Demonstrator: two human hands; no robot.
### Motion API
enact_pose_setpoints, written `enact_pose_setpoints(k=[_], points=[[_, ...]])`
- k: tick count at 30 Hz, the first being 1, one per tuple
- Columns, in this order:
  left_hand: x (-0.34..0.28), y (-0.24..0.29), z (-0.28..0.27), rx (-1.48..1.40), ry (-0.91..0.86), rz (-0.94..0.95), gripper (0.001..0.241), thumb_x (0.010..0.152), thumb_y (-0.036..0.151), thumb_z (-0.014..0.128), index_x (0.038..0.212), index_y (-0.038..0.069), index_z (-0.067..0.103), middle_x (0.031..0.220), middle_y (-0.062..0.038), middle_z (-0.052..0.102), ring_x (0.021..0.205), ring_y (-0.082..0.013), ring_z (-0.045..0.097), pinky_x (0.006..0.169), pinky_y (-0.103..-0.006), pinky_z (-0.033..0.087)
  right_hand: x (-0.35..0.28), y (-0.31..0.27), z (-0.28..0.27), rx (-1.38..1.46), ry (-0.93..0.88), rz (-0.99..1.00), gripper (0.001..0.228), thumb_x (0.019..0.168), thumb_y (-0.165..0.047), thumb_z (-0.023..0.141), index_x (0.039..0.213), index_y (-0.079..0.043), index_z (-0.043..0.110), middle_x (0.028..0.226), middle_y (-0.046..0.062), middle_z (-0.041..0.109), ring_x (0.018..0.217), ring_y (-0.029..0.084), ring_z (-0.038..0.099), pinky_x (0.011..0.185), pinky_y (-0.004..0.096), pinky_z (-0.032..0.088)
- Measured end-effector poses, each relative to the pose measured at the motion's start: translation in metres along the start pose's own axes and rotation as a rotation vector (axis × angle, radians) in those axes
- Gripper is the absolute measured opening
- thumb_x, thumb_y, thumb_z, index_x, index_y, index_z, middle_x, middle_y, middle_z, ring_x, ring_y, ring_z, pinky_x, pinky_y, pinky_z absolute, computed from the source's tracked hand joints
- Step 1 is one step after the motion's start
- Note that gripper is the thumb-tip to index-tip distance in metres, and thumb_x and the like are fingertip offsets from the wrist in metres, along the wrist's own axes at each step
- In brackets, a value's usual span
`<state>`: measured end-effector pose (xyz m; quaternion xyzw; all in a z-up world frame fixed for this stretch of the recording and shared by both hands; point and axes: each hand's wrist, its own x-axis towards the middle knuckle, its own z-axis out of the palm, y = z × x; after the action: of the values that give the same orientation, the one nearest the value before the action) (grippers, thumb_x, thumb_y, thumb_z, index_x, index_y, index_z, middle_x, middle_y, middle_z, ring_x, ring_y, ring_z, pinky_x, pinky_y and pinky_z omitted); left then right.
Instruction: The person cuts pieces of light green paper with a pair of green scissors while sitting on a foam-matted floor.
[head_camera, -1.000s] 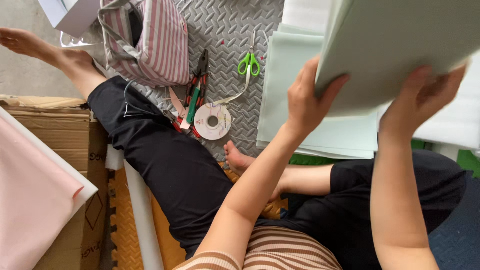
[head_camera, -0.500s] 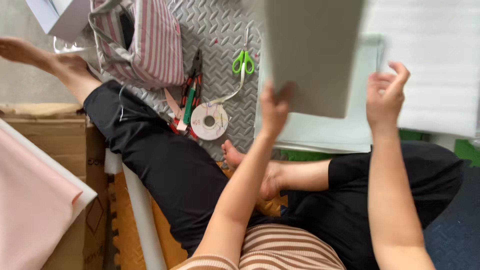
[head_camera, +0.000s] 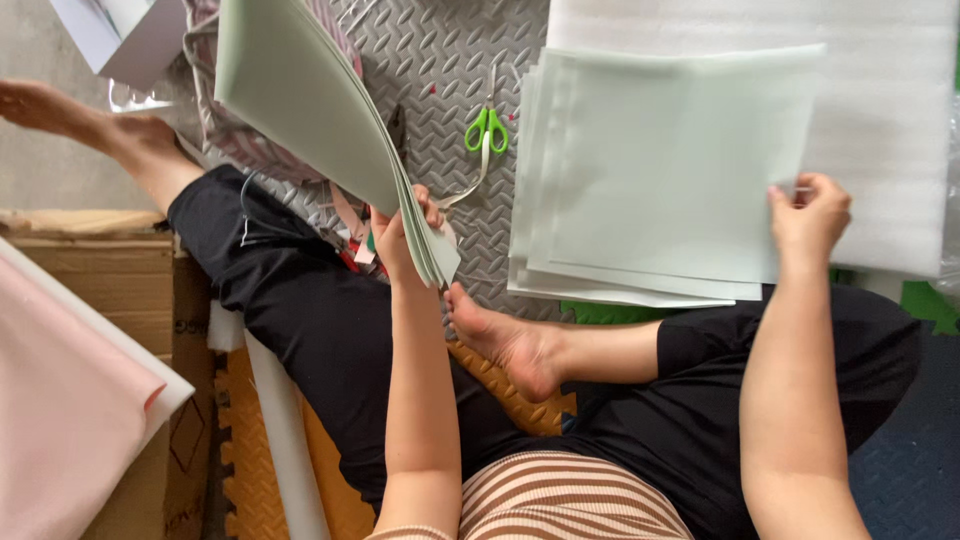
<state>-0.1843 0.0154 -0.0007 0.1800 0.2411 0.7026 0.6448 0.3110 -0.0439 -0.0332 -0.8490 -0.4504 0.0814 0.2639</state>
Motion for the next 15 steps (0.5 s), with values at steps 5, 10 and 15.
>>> enact_pose_setpoints(k=[5,10,15], points=[[0.003,-0.005,-0.005,-0.07,-0.029,-0.017,0.043,0.097,-0.006,0.056,0.139,0.005,0.052,0.09,-0.018,0.065,0.062,-0.0215,0.062,0.058,-0.0307,0.056,-0.002,0.001,-0.007,0.155,-0.039,0.04,0.023,0.095,-0.015,0.08,0.114,-0.005,0.071,0.088,0.006,0.07,0.074,0.014,0.065,0.067,0.033,0.053],[-0.006,-0.013,0.008,0.265,0.328,-0.124,0.038,0.088,0.001,0.065,0.126,0.005,0.057,0.101,-0.016,0.062,0.061,-0.0233,0.056,0.048,-0.0335,0.049,0.003,0.016,-0.013,0.048,-0.004,-0.002,0.043,0.104,-0.03,0.085,0.116,0.004,0.06,0.101,0.014,0.055,0.085,0.027,0.052,0.069,0.041,0.044],[-0.001,-0.071,0.021,0.749,0.29,-0.289,0.056,0.074,0.012,0.067,0.13,0.011,0.058,0.113,-0.011,0.069,0.096,-0.0223,0.064,0.084,-0.0347,0.052,0.019,0.045,-0.051,0.495,0.017,0.008,0.035,0.1,0.001,0.074,0.127,-0.014,0.059,0.125,0.008,0.066,0.108,0.021,0.064,0.092,0.04,0.052]])
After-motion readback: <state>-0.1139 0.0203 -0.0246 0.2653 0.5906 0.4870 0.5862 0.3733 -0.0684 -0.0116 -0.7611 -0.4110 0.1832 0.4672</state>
